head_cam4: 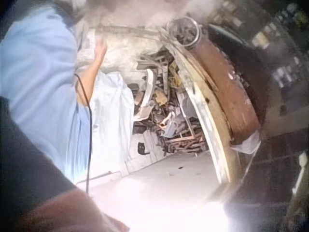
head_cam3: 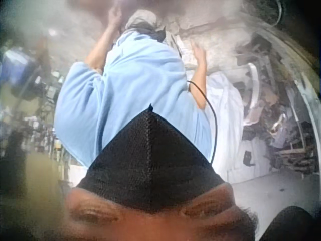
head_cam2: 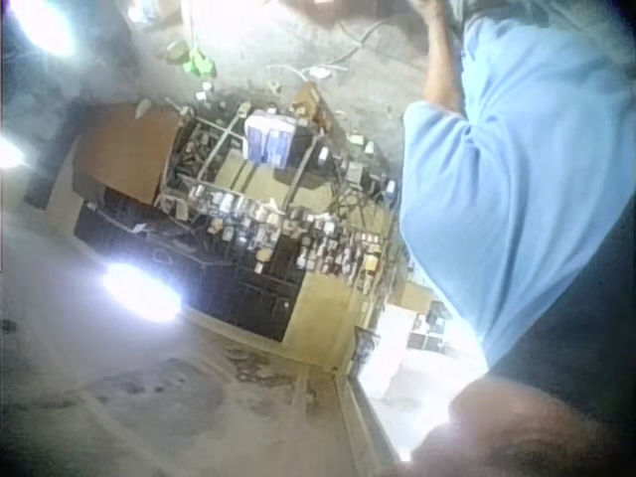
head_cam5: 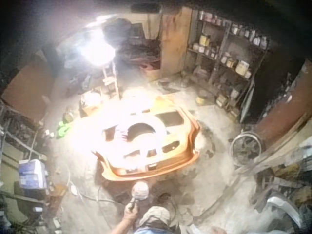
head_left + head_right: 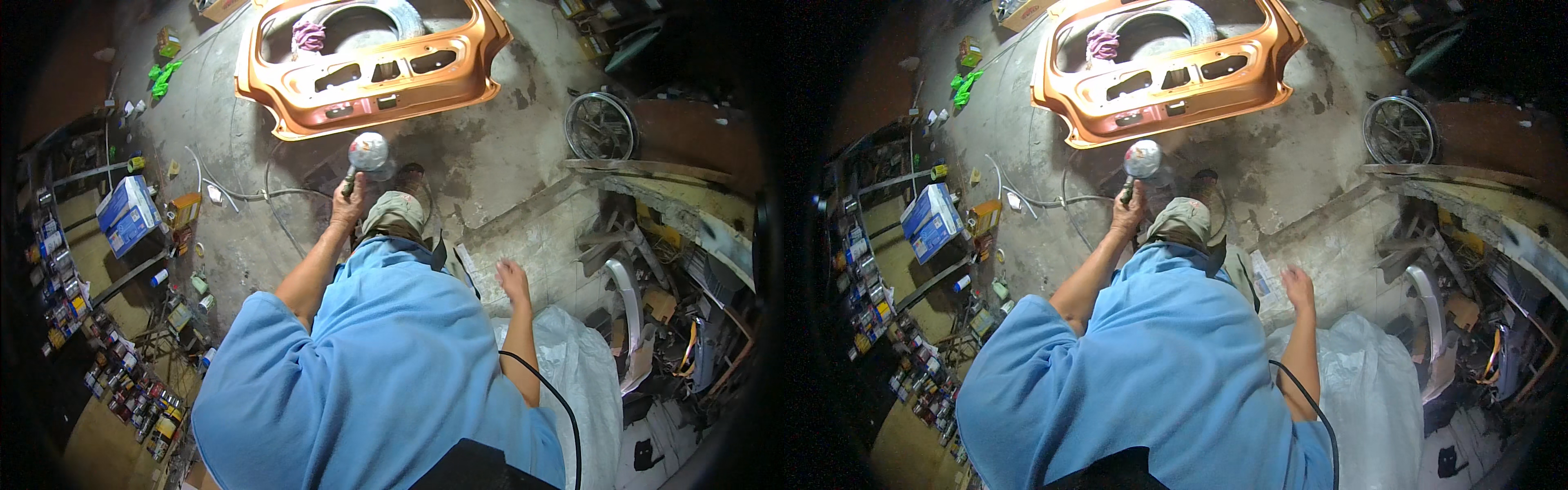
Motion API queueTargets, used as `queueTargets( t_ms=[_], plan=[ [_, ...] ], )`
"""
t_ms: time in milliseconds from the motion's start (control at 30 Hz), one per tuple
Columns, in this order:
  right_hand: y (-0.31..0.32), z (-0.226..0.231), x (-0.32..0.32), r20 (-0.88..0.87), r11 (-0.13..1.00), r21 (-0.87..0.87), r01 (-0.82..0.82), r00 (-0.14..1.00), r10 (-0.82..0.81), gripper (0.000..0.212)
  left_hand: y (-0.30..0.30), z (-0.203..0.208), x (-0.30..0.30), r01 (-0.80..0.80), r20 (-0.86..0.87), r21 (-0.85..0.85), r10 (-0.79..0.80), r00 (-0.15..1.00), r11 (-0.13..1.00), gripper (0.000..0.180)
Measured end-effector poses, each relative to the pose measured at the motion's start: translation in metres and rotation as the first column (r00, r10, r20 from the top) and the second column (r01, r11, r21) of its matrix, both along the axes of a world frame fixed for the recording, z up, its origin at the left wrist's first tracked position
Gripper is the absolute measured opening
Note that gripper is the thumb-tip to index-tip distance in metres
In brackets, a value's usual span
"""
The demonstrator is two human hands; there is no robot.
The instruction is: The person uses a spray gun to apply paint to a large orange car part resting on a tire. They move around the part to cover different areas, then walk to a shelf to retrieve a paint can and return to the work area.
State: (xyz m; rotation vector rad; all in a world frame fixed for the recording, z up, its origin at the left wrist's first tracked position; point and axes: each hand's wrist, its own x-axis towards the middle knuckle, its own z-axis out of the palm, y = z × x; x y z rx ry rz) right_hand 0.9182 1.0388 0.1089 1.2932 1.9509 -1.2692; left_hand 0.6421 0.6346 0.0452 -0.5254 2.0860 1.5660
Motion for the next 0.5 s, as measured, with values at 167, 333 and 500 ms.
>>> queueTargets(
  t_ms=[167,333,500],
  plan=[
    [0.058,-0.029,0.156,0.232,0.959,-0.157,0.238,0.952,-0.198,0.043,0.067,0.010,-0.003,0.167,-0.098,0.023,-0.164,0.982,0.986,0.047],
    [0.135,-0.055,0.232,0.322,0.844,-0.156,-0.513,0.781,0.535,0.040,0.090,-0.001,0.023,-0.060,-0.286,-0.217,-0.004,0.958,0.974,0.044],
    [0.259,-0.087,0.216,0.169,0.453,-0.008,-0.891,0.446,0.879,0.038,0.095,0.001,0.055,-0.493,-0.171,-0.076,0.476,0.863,0.867,0.056]
  ],
)
